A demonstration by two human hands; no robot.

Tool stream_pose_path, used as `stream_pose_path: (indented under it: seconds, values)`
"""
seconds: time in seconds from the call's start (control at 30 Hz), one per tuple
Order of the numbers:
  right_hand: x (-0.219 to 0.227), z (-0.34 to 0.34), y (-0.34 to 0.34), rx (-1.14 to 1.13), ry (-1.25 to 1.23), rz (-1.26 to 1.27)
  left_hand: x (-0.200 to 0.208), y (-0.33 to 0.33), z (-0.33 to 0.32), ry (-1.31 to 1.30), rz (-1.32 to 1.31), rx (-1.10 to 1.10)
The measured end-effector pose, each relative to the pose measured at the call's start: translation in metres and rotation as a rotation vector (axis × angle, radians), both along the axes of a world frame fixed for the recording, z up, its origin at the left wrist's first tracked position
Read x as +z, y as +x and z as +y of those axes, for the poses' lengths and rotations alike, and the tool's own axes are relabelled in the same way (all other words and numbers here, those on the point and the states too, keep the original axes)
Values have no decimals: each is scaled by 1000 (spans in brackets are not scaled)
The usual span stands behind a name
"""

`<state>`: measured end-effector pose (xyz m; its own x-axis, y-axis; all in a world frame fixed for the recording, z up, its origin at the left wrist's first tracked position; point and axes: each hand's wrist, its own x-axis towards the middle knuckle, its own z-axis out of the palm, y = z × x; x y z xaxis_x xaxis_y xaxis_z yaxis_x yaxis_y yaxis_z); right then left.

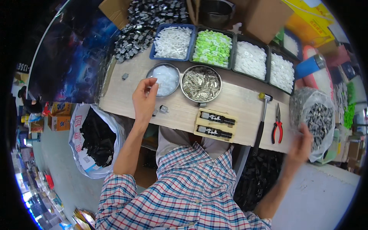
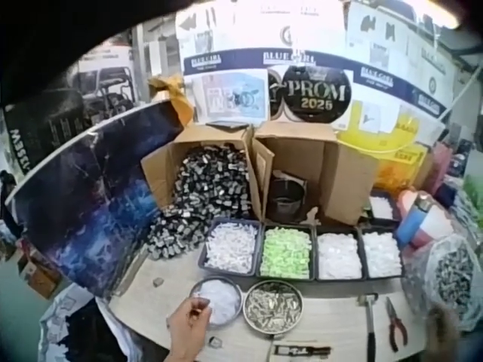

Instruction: Assemble small mechanical components using tools at a workbench.

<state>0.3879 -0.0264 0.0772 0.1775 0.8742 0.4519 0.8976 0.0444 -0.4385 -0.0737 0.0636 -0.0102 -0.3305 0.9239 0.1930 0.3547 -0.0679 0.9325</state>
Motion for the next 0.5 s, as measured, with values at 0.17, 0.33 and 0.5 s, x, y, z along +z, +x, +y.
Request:
stream_pose_path:
  seconds: [0.17, 0.33, 0.5]
  values:
    - [-39, 4, -149, 417, -381, 645, 11, 47, -32, -91, -460, -129]
    - [-54, 11, -189, 510, -403, 720, 17, 80, -58, -163, -564, -243]
    - [-58, 7, -184, 478, -475, 736, 8, 91, -68, -170, -595, -351]
